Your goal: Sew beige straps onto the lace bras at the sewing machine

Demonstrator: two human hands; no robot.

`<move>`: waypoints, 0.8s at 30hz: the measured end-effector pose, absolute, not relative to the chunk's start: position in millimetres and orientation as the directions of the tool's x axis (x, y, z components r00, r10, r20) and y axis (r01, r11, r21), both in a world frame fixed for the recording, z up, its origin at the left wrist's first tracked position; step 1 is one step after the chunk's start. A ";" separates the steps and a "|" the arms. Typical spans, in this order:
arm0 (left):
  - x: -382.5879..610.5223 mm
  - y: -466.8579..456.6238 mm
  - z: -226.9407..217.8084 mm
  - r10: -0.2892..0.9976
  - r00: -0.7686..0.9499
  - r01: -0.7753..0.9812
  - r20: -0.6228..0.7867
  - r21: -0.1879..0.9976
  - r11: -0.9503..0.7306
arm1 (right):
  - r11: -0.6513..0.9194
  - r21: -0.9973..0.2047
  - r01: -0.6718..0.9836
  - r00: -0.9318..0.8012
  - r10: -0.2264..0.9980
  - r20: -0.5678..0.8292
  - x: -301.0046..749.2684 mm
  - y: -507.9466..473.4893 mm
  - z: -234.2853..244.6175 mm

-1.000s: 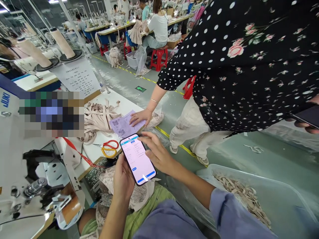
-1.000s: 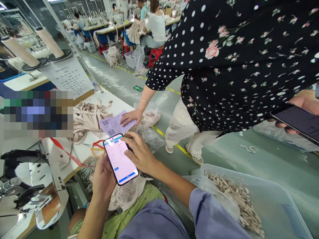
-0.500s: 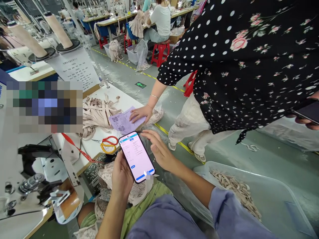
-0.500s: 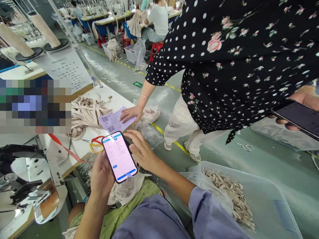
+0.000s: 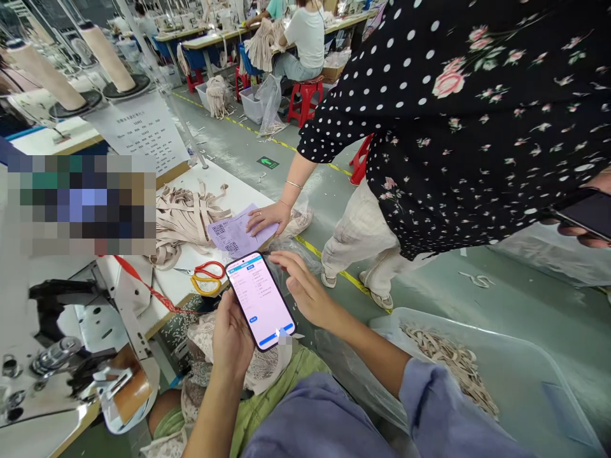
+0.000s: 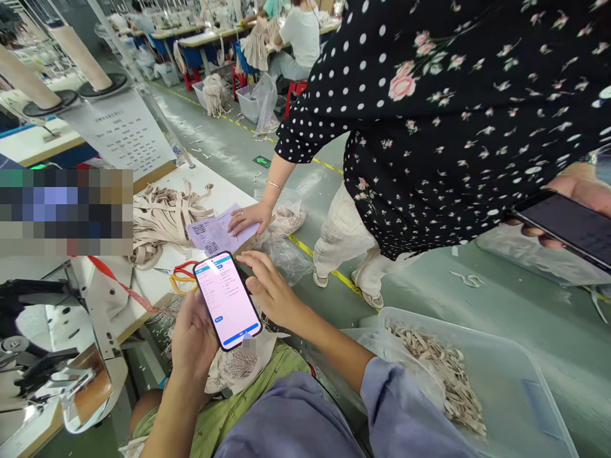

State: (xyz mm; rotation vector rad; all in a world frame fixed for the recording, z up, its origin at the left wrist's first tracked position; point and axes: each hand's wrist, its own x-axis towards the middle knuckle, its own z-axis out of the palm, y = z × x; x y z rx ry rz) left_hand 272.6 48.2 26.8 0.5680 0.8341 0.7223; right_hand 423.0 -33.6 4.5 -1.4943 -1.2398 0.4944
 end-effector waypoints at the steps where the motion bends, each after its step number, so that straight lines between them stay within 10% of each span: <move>1: 272.9 48.5 26.5 0.760 0.464 -0.345 -0.455 0.697 0.628 | 0.123 -0.893 0.433 0.371 0.878 0.301 423.1 -33.5 3.9; 24: 275.9 50.3 25.7 0.736 0.506 -0.350 -0.450 0.672 0.652 | 0.144 -0.898 0.415 0.376 0.872 0.313 426.9 -33.3 -1.2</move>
